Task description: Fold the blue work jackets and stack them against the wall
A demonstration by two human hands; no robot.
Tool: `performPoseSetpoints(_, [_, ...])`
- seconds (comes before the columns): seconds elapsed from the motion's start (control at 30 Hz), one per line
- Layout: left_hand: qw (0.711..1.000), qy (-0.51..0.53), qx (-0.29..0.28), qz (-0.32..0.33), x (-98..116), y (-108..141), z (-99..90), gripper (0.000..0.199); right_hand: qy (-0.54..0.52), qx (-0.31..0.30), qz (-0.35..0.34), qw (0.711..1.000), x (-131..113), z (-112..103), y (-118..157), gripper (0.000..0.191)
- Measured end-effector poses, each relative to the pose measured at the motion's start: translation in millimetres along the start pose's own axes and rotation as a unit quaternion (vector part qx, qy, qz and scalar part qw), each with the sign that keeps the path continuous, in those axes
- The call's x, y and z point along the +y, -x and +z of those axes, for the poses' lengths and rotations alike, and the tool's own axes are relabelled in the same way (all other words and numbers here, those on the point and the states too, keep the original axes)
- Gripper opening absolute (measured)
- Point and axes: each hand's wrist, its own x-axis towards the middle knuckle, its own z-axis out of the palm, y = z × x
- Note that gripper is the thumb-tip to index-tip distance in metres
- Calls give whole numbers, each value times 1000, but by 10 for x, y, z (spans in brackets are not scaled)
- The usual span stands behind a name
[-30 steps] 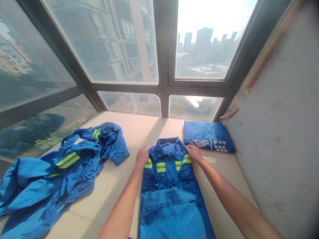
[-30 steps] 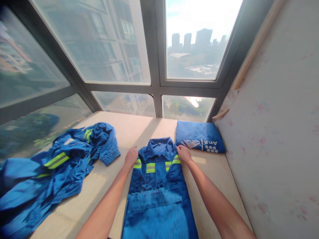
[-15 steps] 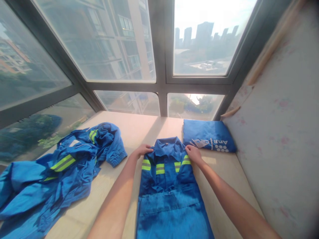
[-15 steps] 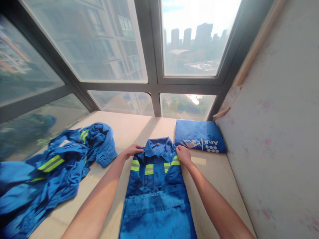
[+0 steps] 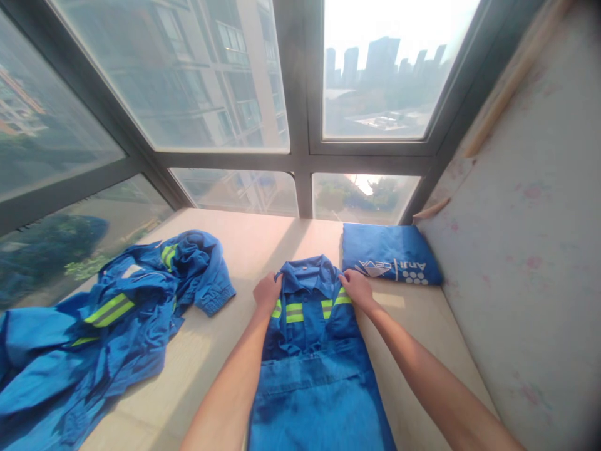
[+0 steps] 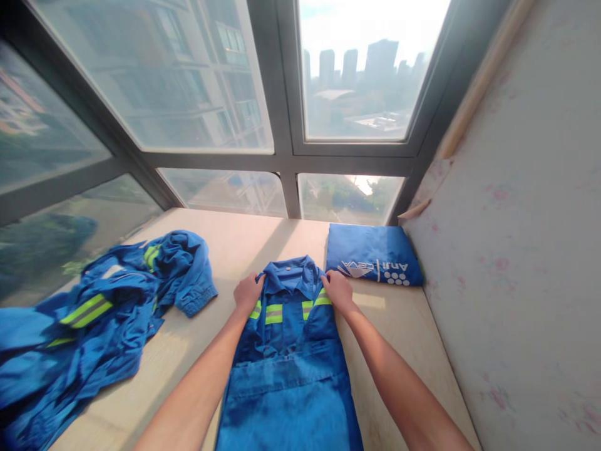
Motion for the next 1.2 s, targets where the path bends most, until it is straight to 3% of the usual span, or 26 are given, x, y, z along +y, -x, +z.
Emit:
performPoseSetpoints(0.17, [999,-24,19,23,-190,38,-77,41,46,0,4,999,-186,57,-5,25])
performPoseSetpoints(0.3, [998,-18,33,57,-176,32,-174,36,65,8,2,998,-299,22,16,28])
performPoseSetpoints(0.37, [996,-11,40,80,-160,54,-265,38,60,32,-33,997,-259,-20,84,27])
performPoseSetpoints(0.43, [990,4,55,127,-218,170,-372,38,27,82,-112,990,-120,-43,249,28])
performPoseSetpoints(0.57, [942,71,125,302,-644,817,-481,33,-64,159,-260,950,360,18,948,39])
performPoseSetpoints(0.7, [899,40,121,419,-1171,1725,-399,43,-73,112,-376,917,774,93,1760,49])
performPoseSetpoints(0.77, [879,0,103,465,-1325,2059,-361,51,-44,87,-406,909,863,72,1995,53])
performPoseSetpoints(0.83, [865,-38,91,493,-1403,2240,-355,57,-6,66,-425,903,874,17,2083,54])
performPoseSetpoints(1.07, [837,-83,117,527,-1568,2156,-430,63,59,12,-490,870,730,-153,1949,49])
performPoseSetpoints(1.2, [812,-86,58,574,-1613,2074,-501,62,53,-16,-518,854,698,-227,1906,49])
